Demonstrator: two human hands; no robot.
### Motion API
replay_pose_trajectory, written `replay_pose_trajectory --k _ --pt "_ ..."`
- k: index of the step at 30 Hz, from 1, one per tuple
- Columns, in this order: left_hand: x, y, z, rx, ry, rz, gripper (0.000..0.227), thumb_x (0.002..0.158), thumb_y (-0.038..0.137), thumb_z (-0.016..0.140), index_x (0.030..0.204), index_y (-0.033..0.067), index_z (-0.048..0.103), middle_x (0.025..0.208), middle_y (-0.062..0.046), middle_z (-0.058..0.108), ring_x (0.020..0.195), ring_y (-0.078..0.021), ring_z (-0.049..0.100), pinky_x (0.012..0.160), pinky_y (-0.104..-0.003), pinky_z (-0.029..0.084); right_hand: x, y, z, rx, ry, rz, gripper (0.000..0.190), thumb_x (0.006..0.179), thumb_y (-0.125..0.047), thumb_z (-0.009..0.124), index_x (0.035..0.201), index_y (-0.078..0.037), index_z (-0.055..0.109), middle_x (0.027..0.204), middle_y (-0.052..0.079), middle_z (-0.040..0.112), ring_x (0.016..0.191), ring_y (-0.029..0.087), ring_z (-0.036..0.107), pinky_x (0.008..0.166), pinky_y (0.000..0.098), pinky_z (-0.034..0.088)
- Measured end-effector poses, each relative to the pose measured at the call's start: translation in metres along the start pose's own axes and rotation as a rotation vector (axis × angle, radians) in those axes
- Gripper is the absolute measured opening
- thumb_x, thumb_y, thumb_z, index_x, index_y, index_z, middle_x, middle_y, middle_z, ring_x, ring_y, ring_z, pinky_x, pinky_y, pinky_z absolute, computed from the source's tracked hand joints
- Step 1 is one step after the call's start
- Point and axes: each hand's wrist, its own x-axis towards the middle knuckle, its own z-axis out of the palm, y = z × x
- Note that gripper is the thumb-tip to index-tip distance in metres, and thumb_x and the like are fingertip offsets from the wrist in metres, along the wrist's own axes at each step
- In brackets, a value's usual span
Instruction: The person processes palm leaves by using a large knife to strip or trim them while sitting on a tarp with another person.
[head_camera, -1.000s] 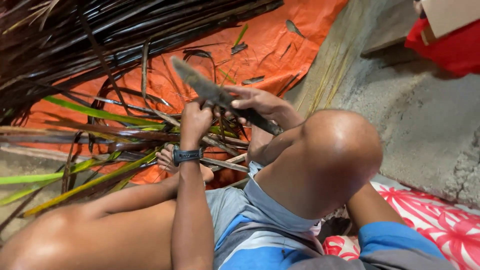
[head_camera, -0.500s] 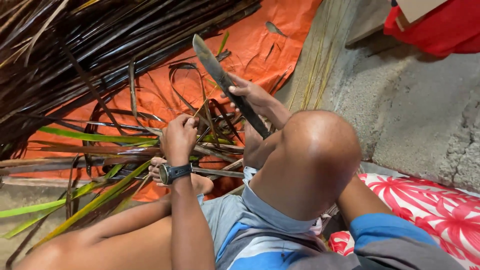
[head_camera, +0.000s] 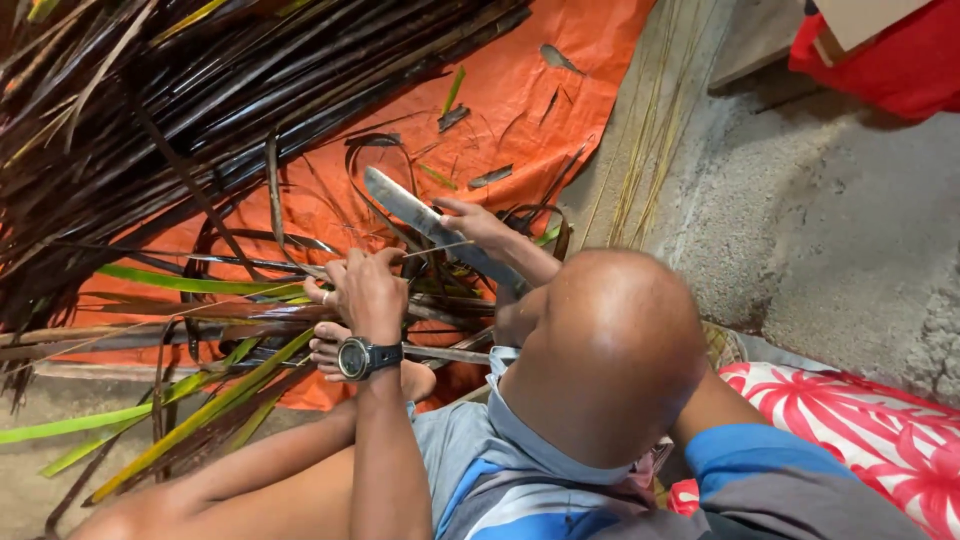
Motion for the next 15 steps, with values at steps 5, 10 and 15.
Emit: replay_pose_trajectory --k 5,10,15 --pt "-0.001 0.017 -0.009 0.041 -0.041 0.026 0.036 0.092 0.017 0.055 0.104 0.0438 0.075 0.108 -0.002 0.056 0.119 -0.0304 0.044 0.094 -0.072 0.038 0.030 0.047 -0.012 0.178 0.051 -0.078 0.044 0.099 -0.021 0.070 0.142 -0.013 0.063 0.137 0.021 0.063 0.131 0.034 0.056 0.108 0.0481 0.047" --pt "0.012 0.026 0.017 0.103 0.042 0.119 0.036 0.094 0.020 0.050 0.098 0.0434 0.078 0.102 0.000 0.063 0.119 -0.0299 0.050 0.099 -0.063 0.042 0.015 0.045 -0.013 0.445 0.151 -0.057 0.040 0.098 -0.020 0.072 0.133 -0.002 0.065 0.121 0.025 0.071 0.109 0.036 0.072 0.098 0.0520 0.057" --pt "0.036 0.041 0.061 -0.015 0.165 0.252 0.023 0.090 0.023 0.058 0.088 0.0278 0.081 0.092 -0.009 0.064 0.116 -0.0351 0.054 0.108 -0.071 0.027 -0.020 0.026 -0.032 0.125 0.045 -0.127 0.053 0.109 -0.043 0.052 0.147 -0.006 0.056 0.125 0.026 0.069 0.123 0.033 0.064 0.111 0.0556 0.042"
